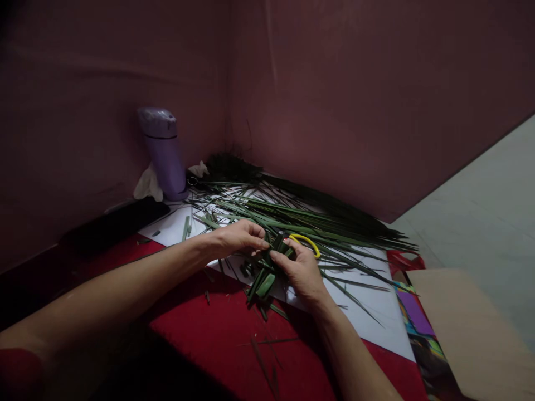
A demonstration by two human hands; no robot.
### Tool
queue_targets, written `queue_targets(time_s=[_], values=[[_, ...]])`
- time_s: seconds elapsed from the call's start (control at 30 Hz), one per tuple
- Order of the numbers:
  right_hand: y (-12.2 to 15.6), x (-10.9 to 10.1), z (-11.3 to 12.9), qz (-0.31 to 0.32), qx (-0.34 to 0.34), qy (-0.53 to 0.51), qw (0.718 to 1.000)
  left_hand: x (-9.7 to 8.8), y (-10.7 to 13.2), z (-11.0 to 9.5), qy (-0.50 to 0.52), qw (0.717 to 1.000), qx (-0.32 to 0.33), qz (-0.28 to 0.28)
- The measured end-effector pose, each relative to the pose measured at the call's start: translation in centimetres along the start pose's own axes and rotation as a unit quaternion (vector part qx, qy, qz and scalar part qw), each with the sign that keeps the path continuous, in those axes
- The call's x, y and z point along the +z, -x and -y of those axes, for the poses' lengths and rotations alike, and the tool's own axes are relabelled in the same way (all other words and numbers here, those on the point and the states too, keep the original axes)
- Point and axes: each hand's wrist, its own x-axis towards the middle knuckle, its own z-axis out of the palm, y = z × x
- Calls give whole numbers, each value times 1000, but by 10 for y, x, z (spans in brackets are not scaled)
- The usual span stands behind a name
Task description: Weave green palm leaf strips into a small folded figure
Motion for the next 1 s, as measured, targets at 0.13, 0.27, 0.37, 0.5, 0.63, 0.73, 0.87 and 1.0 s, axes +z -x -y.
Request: queue_targets(time_s=[0.13,0.27,0.37,0.5,0.63,0.73,0.87,1.0], values=[[0,0,-5,-1,-25,37,999,-1,-1,3,3,1000,6,-1],[-1,-1,-8,-1,-27,51,998,-1,-2,5,-16,1000,9,-16],[-1,-3,-8,14,-28,41,999,0,-3,4,-38,999,15,-27],[-1,-4,-8,21,-25,13,999,1,-1,2,-60,997,13,-36],[0,-1,-7,15,-9,-9,1000,0,-1,2,-69,997,19,-33],[0,2,-7,21,-6,-38,999,-1,-1,3,-67,997,23,-33],[0,4,-9,20,-9,-74,997,0,-2,4,-46,998,13,-38],[-1,2,-12,1,3,-99,995,2,-3,3,-1,999,0,-45]])
